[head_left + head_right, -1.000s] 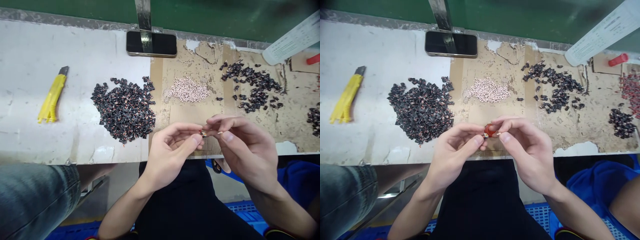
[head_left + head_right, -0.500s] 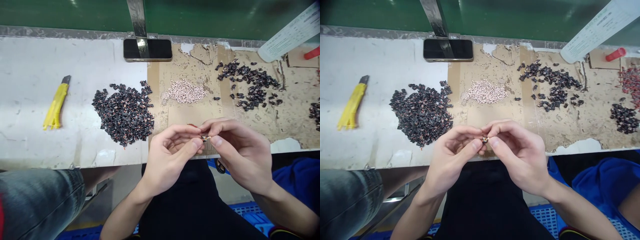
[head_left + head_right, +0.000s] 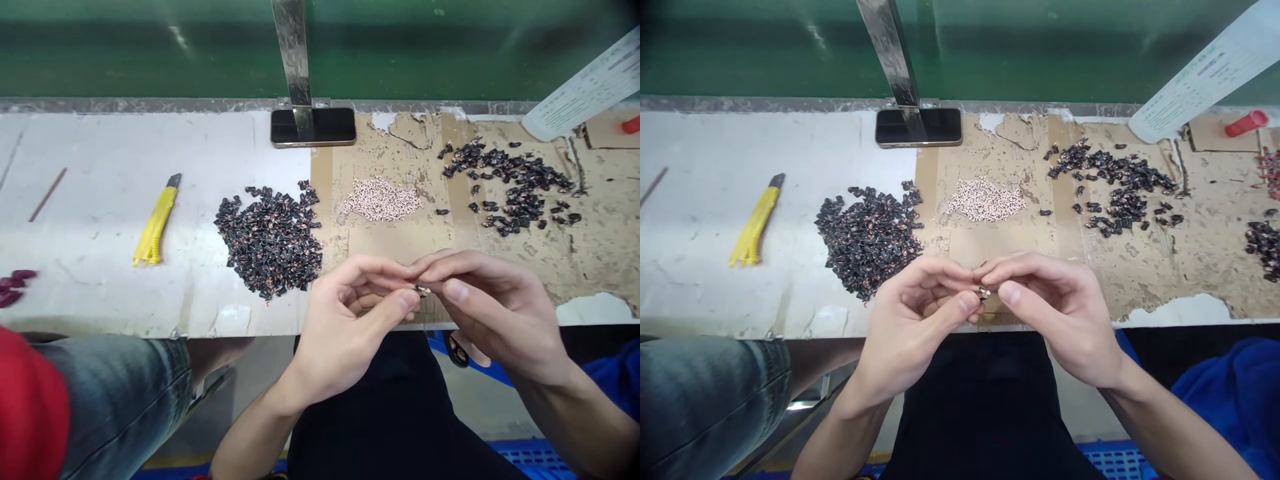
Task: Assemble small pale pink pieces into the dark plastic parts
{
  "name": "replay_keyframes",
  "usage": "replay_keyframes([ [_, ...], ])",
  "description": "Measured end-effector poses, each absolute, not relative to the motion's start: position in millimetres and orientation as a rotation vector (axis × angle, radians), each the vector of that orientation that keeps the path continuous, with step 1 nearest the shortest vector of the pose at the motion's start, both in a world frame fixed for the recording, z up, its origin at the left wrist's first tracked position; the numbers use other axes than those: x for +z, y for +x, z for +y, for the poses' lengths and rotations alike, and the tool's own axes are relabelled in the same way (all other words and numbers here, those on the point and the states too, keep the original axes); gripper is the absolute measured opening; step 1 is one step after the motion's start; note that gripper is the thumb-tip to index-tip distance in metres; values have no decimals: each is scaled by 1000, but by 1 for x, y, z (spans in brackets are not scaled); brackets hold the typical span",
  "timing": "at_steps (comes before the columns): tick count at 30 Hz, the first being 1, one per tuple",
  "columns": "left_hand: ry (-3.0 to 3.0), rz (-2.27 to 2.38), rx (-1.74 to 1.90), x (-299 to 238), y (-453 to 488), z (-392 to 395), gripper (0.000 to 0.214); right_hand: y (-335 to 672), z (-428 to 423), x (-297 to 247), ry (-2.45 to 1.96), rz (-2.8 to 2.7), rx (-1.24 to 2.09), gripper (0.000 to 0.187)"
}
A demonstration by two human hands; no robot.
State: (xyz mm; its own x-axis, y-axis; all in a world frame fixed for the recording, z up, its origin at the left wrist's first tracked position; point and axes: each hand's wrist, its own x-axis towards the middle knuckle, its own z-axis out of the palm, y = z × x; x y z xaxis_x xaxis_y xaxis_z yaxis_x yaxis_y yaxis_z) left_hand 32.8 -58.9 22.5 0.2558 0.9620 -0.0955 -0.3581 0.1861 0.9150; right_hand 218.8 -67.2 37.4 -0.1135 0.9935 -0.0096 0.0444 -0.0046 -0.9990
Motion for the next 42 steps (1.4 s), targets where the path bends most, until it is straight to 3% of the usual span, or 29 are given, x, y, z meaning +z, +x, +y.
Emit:
replay_keyframes([
  [6, 753, 806, 1037, 30, 32, -57, 20, 220, -59, 39, -1170, -1367, 1289, 7],
  [11, 655, 821, 939, 30, 29, -53, 39, 222, -60, 28, -1177, -1480, 1233, 17],
  [14, 703, 872, 913, 26, 31, -53, 44, 224, -60, 22, -1165, -1604, 1019, 27],
  [19, 1109, 958, 839, 26, 25, -30, 46, 253, -44, 10, -1202, -1757, 515, 17],
  [23, 2046, 1681, 766, 20, 1, 31, 37, 292, -8, -13, -1370, -1792, 95, 9],
  [27, 2169, 1749, 571, 4, -15, 80, 22, 315, 19, -39, -1357, -1973, 92, 11],
  [31, 2172, 1696, 501, -7, -20, 85, 26, 331, 24, -51, -1400, -2077, 58, 22],
  [36, 2060, 1642, 535, -9, -28, 81, 22, 339, 24, -41, -1490, -2095, -55, 26],
  [42, 1952, 1578, 640, 1, -36, 86, 20, 277, 42, -20, -1429, -2301, 15, 29],
])
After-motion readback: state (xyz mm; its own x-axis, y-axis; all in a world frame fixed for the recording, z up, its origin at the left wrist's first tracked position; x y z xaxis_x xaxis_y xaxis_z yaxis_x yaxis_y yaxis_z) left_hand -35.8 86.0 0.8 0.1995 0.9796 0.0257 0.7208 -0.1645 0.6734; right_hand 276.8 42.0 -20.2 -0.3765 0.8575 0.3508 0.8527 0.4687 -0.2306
